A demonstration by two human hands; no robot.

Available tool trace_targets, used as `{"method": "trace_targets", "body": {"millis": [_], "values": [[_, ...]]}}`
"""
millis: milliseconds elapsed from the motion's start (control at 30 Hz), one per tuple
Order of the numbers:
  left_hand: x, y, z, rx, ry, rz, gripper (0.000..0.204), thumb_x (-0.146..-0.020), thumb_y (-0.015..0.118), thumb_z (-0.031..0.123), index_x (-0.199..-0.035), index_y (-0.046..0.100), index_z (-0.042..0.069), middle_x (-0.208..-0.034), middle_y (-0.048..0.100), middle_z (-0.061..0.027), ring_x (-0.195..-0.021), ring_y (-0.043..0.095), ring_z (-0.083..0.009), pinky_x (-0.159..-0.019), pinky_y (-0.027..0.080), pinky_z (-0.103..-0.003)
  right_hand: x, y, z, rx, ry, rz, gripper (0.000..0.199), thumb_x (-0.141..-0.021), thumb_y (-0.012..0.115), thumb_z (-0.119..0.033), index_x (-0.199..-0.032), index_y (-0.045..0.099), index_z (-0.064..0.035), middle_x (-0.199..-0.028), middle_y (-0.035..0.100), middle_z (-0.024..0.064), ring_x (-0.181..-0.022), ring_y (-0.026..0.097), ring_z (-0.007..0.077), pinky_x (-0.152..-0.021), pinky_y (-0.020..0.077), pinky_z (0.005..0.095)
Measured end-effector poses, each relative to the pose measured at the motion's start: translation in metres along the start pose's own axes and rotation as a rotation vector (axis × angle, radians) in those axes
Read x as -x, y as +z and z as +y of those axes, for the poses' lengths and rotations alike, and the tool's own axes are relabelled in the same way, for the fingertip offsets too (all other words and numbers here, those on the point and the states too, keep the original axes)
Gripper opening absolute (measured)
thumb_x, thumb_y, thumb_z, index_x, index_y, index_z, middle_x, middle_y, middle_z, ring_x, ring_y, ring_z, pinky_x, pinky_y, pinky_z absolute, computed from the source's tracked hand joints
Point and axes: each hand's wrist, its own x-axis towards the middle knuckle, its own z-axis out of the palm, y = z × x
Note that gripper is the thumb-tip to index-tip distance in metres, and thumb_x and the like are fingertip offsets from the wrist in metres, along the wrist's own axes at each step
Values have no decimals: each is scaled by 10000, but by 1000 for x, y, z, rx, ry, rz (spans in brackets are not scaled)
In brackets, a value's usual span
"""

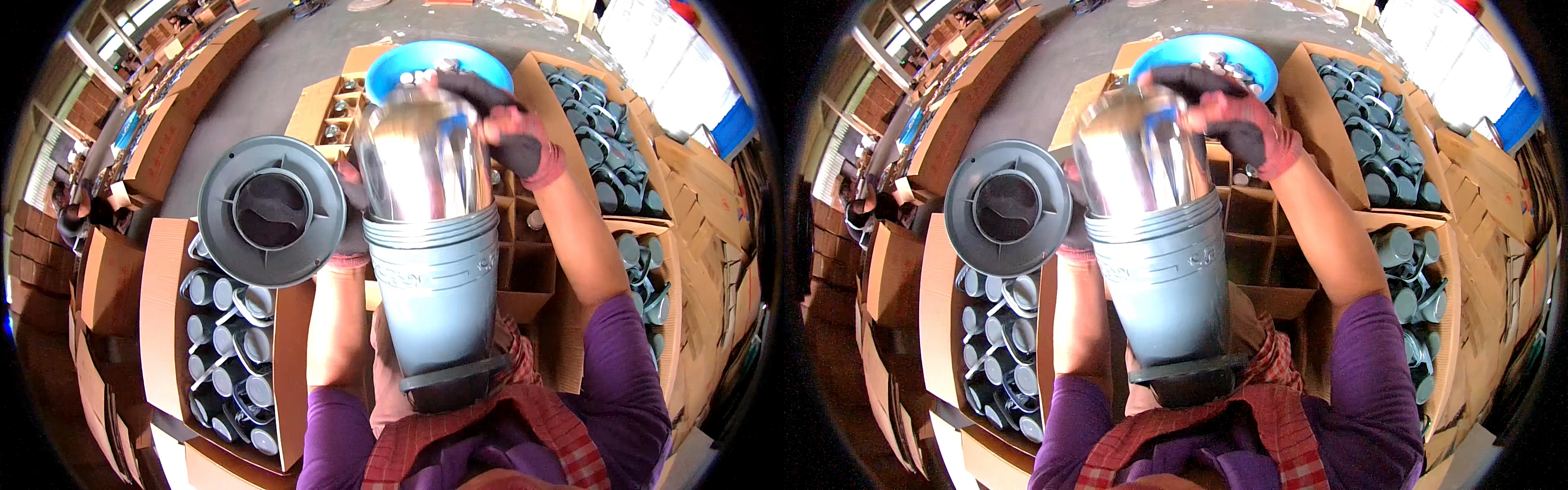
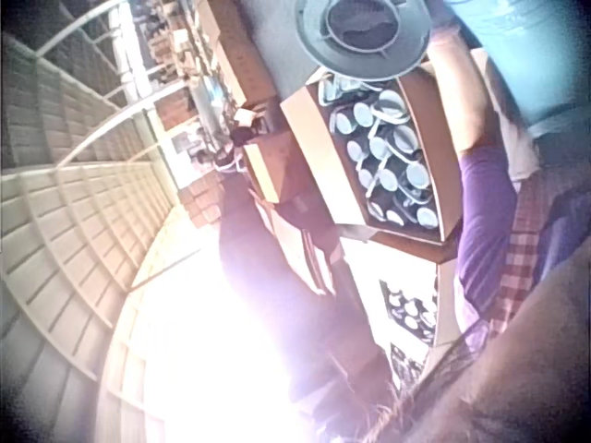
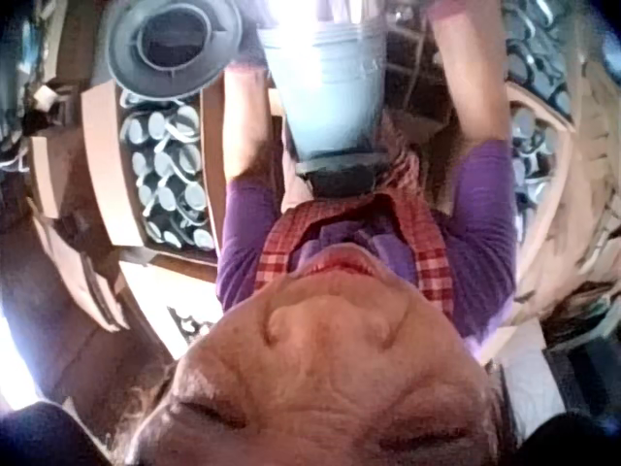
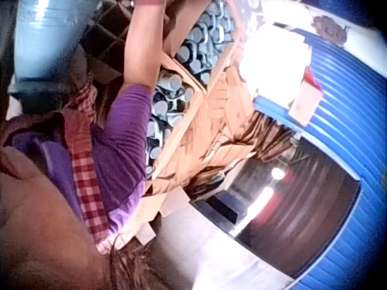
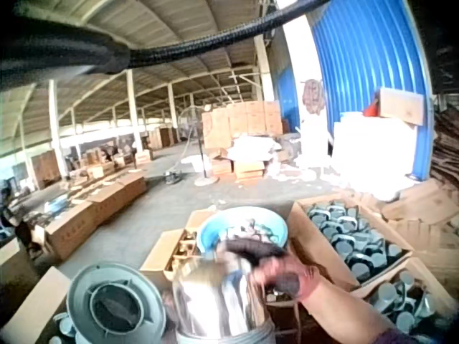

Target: The person inserts glass liners into thermos outer shells, places caps on top, and secures the threaded rings.

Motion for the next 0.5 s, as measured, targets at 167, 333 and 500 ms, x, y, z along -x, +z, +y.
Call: {"method": "trace_targets", "body": {"millis": [167,333,500], "values": [[8,6,15,42,-1,-76,433,-932,420,314,-1261,466,36,-1237,522,-169,-1099,541,-279,-950,438,-457,10,18,3,296,256,-402,533,-645,758,-214,-1110,606,-2,-1058,628,105,-1002,583,224,-872,445,316],[9,52,47,21,144,166,471,-926,419,360,-1239,478,13,-1219,536,-150,-1078,550,-278,-916,459,-453,-3,42,-22,703,406,-460,411,-606,779,-73,-987,638,-8,-941,655,81,-893,614,194,-823,476,308],[23,72,34,-681,742,127,531,-795,637,378,-1110,518,-31,-1040,598,-147,-957,597,-250,-846,483,-371,28,28,6,320,128,176,363,-865,558,-333,-1046,619,-25,-1024,640,94,-942,602,192,-863,457,321]]}}
